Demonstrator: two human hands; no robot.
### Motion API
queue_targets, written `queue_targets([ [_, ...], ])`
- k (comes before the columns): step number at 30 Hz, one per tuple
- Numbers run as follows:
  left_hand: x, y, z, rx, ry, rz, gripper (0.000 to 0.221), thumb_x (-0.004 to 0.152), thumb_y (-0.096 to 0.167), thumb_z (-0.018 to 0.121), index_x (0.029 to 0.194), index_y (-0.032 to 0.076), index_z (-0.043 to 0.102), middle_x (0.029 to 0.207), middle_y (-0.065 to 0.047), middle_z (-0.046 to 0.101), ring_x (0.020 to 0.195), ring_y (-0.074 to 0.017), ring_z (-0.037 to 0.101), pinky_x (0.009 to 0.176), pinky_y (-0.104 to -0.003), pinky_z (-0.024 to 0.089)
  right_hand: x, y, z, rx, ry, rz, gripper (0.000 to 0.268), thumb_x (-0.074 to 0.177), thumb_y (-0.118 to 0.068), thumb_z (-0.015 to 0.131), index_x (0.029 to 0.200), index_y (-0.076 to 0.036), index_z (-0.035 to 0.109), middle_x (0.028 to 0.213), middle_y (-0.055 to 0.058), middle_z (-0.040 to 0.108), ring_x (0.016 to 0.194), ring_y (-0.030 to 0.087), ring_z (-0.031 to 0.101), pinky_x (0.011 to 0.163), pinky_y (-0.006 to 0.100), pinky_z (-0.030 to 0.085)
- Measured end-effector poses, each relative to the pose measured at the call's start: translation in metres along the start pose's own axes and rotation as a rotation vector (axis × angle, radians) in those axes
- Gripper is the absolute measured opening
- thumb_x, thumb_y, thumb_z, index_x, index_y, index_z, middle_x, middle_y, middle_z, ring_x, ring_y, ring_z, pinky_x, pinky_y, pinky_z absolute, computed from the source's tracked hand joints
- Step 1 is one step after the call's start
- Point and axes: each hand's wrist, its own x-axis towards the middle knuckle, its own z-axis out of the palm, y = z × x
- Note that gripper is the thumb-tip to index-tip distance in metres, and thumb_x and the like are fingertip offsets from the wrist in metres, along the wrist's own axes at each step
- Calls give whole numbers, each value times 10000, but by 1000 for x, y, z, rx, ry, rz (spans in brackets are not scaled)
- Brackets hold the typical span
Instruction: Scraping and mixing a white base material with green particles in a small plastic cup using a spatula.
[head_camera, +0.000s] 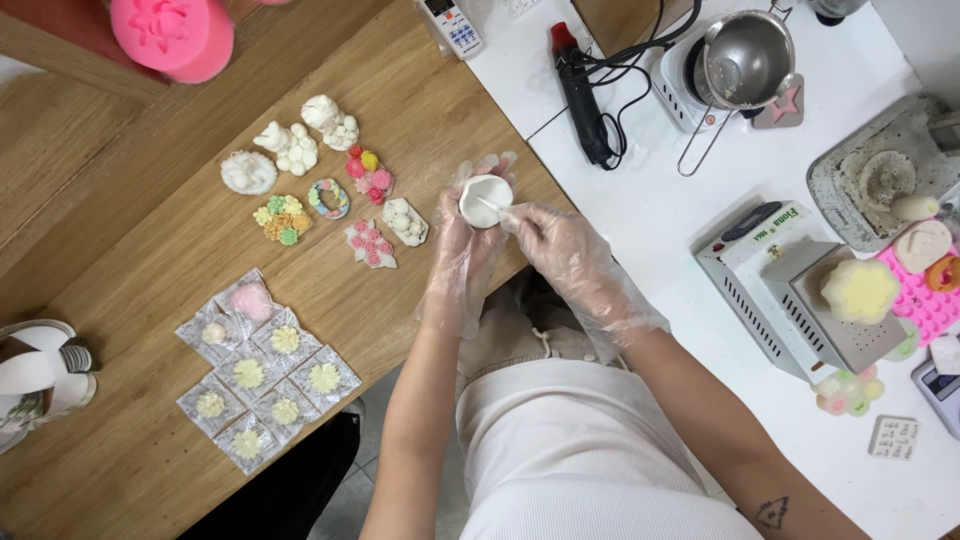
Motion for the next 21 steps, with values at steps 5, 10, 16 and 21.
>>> queue_targets([
  [5,8,-6,-13,234,13,208,350,1114,272,463,1162,-42,610,1337,-224,628,1315,-337,598,1114,-434,525,-1,-8,9,-265,40,65,253,998,-390,610,1111,-208,744,815,146,728,744,390,692,605,480,535],
  [10,13,-1,-25,80,44,156,328,1057,276,485,1093,-13,635,1279,-244,659,1200,-361,634,1051,-444,541,1,1,14,-135,-73,130,310,979,-448,633,1065,-172,745,737,165,704,707,405,670,585,464,515],
  [16,3,-3,4,313,76,266,324,1092,240,484,1123,-44,637,1255,-233,659,1244,-327,635,1076,-423,537,9,22,25,-11,-52,237,251,999,-335,666,1044,-101,746,634,166,633,541,273,551,565,397,489],
  [21,16,3,-25,390,-10,269,387,1068,207,408,1215,-65,641,1273,-223,686,1166,-295,642,1019,-376,538,5,42,36,192,-1,10,214,999,-246,671,999,-39,724,692,99,668,597,119,553,593,301,510],
])
